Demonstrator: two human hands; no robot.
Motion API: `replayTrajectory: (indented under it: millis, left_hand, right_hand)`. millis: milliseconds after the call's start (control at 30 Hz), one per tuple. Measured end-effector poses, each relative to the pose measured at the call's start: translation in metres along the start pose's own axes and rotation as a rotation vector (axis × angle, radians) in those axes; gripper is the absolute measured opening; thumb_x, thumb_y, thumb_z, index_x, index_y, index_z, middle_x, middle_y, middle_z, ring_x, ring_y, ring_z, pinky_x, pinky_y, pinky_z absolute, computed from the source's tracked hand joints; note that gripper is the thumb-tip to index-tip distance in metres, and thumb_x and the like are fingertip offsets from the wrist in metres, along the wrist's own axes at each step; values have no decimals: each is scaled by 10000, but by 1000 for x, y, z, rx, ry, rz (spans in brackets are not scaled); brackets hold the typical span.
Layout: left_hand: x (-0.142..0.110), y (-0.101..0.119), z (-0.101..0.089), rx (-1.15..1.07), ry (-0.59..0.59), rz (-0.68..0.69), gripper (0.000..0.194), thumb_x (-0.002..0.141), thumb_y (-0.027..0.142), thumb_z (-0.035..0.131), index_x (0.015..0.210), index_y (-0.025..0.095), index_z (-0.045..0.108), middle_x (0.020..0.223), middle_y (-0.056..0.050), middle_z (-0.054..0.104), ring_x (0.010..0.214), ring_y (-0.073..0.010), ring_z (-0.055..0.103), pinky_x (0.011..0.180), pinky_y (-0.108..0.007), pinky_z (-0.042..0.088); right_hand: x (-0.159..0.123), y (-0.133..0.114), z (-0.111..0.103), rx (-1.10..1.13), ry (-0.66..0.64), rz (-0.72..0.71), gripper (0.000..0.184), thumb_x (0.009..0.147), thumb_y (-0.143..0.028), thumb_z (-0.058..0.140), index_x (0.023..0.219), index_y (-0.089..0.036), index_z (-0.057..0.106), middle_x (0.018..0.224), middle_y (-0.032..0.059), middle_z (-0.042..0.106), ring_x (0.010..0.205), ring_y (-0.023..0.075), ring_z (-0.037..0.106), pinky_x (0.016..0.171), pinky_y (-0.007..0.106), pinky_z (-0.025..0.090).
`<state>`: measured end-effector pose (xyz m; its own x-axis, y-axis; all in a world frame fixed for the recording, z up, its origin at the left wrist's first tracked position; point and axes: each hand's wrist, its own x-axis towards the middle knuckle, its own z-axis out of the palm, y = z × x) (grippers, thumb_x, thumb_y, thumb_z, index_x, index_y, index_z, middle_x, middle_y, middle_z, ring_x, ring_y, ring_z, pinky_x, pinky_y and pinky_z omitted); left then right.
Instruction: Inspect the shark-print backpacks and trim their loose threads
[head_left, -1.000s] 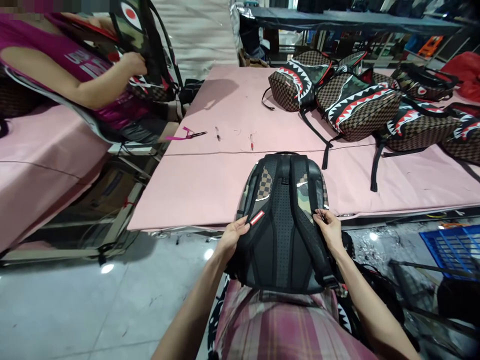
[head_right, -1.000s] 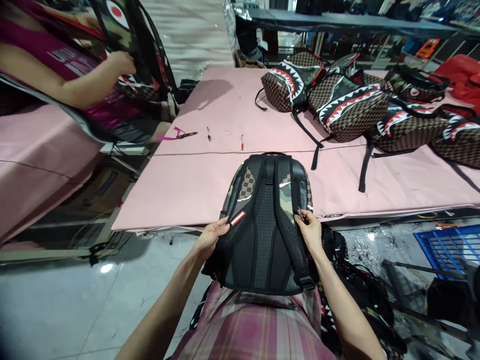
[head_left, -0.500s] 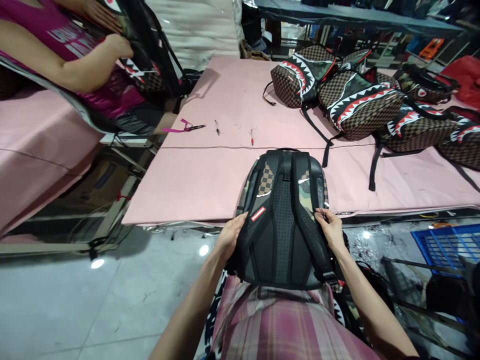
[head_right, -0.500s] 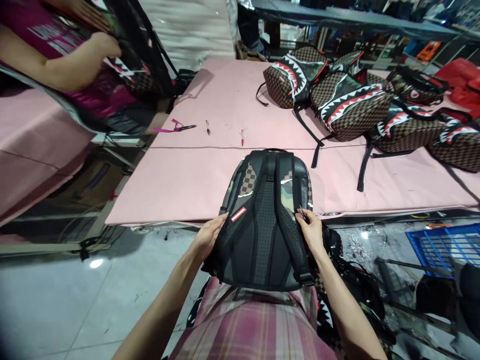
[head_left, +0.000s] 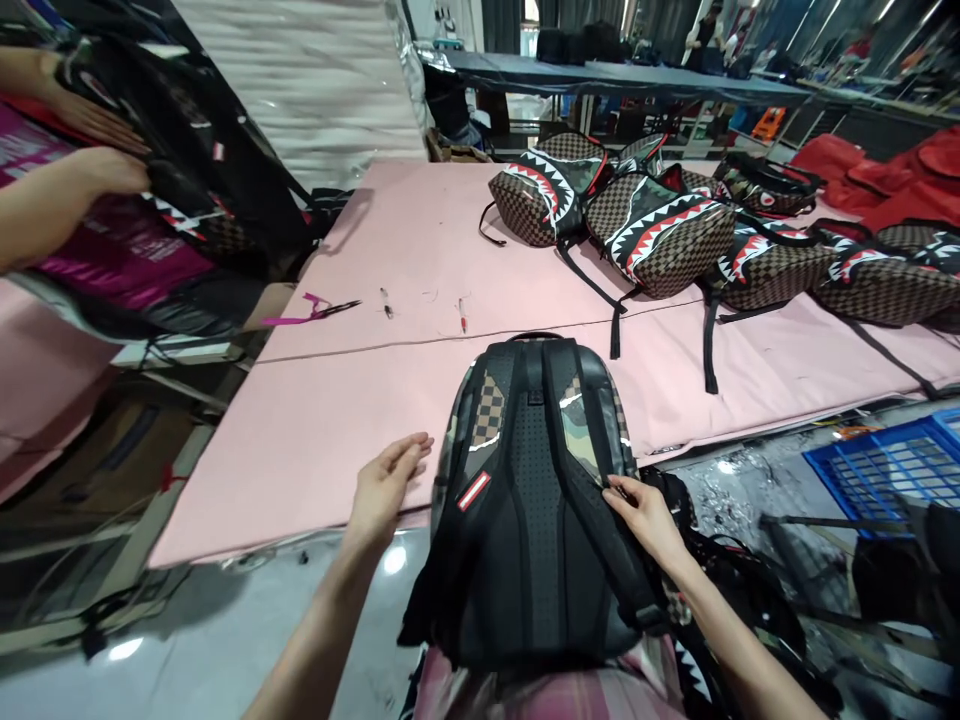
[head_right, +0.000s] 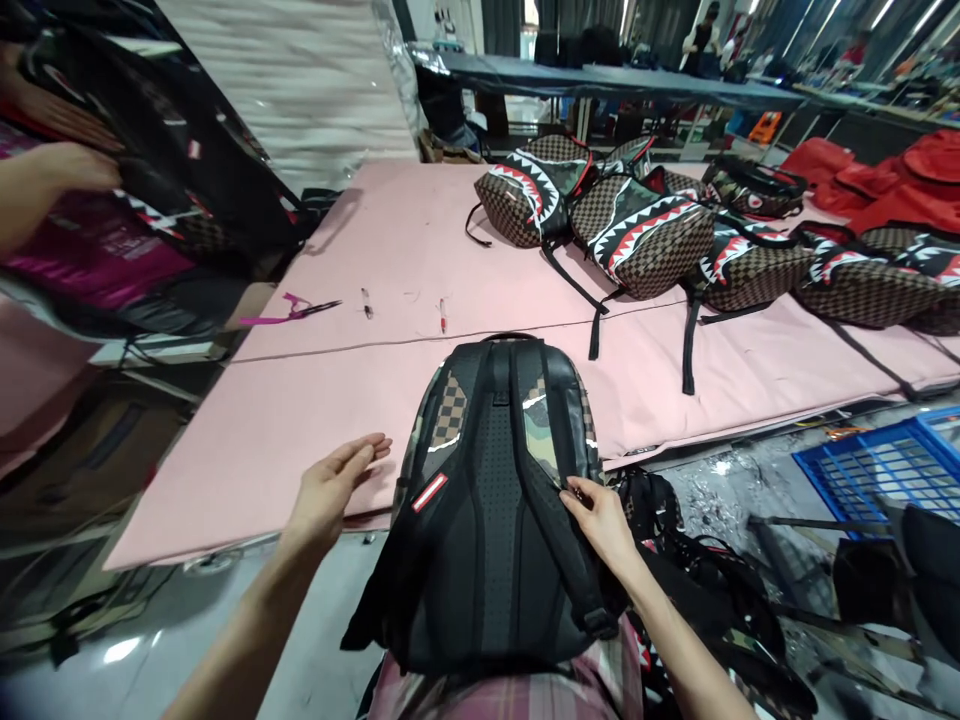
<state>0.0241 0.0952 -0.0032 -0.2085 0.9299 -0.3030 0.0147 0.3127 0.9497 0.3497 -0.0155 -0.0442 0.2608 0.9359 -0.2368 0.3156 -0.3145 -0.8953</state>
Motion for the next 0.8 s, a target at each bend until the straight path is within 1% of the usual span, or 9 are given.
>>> replayTrajectory:
  millis: [67,167,267,367,400,467,600,700,800]
  left_hand:
    - [25,24,16,79,-18,128,400,638,445,637,912,153,649,1006,-101,670,1008,-237,582,852,-357,457]
    - [67,54,61,137,-91,299,356,680,397,579,915,138,647,986,-104,674,971,-235,595,854,-369,457]
    - [111,74,120,228,-179,438,336,720,324,508,951,119,639,991,-112,673,962,-224,598,874,-367,449]
    - [147,83,178,311,-245,516,316,745,267,469,965,125,644,1021,-108,668,995,-216,583,928,-368,412]
    - [157,84,195,316,-265,527,314,751,260,466,974,131,645,1035,-103,666,1007,-216,577,942,-370,400]
    - [172,85,223,315,-323,541,326,763,263,464,1008,140,641,1065,-97,658,1022,-215,572,948,-370,395]
    - [188,86,260,314,-555,573,363,768,317,483,1046,141,638,1094,-90,651,1011,-199,583,925,-330,415]
    - [190,92,278,322,-740,612,402,752,386,519,1068,167,636,1123,-72,641,1028,-192,571,934,-306,396]
    - [189,99,292,384,-982,691,428,749,441,509,1060,177,639,1123,-52,634,990,-174,569,885,-265,402]
  right_hand:
    - [6,-2,3,44,0,15,345,691,-355,646,971,-157,685,1018,99,686,970,261,617,914,420,428]
    - [24,-14,7,195,43,31,325,638,-322,695,921,-163,690,956,79,700,912,244,624,879,404,441]
    - [55,-35,7,479,86,94,291,575,-307,751,810,-154,675,695,14,677,623,142,594,642,275,486]
    - [94,-52,-3,826,5,208,254,568,-284,767,703,-154,596,406,-101,407,342,30,293,349,161,282]
    - [107,-55,-8,935,-55,248,251,571,-261,766,662,-161,554,383,-120,320,328,20,214,320,152,218]
    - [130,-57,-17,1092,-179,309,279,585,-209,748,605,-177,471,391,-128,242,334,17,153,301,145,172]
    - [153,-48,-31,1159,-274,342,263,624,-161,692,600,-183,430,431,-116,242,356,20,135,294,138,176]
    - [156,-42,-33,1190,-285,338,252,628,-130,667,609,-185,422,461,-111,257,372,19,136,305,129,194]
    - [154,-40,-32,1174,-310,315,208,612,-128,662,658,-183,467,476,-113,264,378,21,152,316,131,208]
